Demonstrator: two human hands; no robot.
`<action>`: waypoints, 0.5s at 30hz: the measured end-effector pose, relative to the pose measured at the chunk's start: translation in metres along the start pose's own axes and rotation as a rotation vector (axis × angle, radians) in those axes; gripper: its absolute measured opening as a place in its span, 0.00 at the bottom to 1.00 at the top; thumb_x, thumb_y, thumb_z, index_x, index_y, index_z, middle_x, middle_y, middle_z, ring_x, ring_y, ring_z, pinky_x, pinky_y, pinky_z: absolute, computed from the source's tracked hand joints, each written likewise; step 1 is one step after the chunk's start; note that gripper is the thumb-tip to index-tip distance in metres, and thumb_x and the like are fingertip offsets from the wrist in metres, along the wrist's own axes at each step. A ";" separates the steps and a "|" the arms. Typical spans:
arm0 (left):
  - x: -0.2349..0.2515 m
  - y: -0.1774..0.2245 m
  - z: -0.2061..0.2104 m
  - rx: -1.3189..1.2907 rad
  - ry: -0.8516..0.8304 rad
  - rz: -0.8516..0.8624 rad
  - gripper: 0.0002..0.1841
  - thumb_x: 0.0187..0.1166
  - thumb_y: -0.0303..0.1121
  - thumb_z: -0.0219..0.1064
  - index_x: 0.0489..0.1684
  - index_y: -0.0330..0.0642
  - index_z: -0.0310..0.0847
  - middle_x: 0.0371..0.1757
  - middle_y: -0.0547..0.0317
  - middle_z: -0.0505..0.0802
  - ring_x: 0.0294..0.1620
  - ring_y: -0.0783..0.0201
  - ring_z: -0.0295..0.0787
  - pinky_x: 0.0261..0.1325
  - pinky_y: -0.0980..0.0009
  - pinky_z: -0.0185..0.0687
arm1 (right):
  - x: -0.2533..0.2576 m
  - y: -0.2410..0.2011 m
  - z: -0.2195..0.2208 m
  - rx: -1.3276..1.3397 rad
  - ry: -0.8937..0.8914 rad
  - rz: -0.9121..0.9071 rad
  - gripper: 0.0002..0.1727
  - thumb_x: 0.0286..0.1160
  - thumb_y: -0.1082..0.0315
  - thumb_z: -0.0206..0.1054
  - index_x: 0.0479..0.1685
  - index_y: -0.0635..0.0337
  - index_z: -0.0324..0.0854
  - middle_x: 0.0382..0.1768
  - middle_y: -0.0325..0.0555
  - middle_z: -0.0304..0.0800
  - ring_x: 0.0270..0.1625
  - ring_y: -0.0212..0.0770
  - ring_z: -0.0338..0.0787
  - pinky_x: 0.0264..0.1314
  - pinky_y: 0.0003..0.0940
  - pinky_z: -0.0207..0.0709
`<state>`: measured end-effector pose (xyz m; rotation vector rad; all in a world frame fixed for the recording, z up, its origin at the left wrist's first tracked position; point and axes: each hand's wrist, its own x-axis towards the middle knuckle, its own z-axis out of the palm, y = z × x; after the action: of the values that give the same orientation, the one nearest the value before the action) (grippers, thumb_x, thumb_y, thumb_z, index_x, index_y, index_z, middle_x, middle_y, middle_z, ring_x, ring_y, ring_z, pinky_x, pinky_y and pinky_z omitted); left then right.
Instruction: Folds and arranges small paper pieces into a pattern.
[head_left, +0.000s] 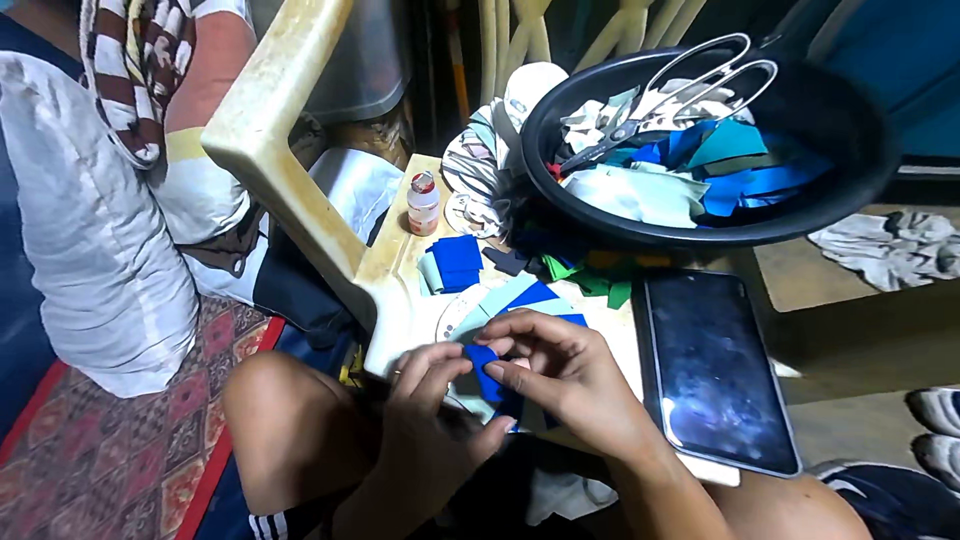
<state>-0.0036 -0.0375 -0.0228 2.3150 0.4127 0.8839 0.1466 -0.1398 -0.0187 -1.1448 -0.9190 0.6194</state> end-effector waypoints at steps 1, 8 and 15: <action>-0.001 0.001 0.002 -0.068 0.005 -0.018 0.27 0.57 0.40 0.83 0.50 0.27 0.88 0.53 0.46 0.94 0.56 0.69 0.91 0.62 0.79 0.84 | -0.001 -0.001 0.001 0.015 -0.016 -0.013 0.10 0.70 0.78 0.68 0.50 0.65 0.86 0.48 0.36 0.91 0.47 0.23 0.91 0.50 0.18 0.87; 0.008 0.006 -0.005 -0.848 -0.225 -0.454 0.16 0.78 0.15 0.55 0.62 0.23 0.77 0.46 0.59 0.96 0.42 0.70 0.95 0.50 0.74 0.92 | -0.001 -0.003 -0.009 -0.007 0.041 -0.081 0.09 0.83 0.74 0.60 0.49 0.63 0.87 0.49 0.38 0.92 0.44 0.29 0.93 0.47 0.24 0.91; 0.013 -0.001 -0.009 -1.058 -0.380 -0.533 0.17 0.78 0.18 0.50 0.59 0.32 0.80 0.37 0.70 0.93 0.38 0.74 0.92 0.49 0.75 0.89 | 0.001 -0.001 -0.020 -0.094 -0.101 0.032 0.13 0.84 0.68 0.60 0.54 0.65 0.87 0.55 0.39 0.92 0.54 0.27 0.91 0.59 0.24 0.87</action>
<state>0.0000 -0.0263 -0.0123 1.2440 0.2680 0.2493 0.1645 -0.1494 -0.0206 -1.2231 -1.0266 0.6713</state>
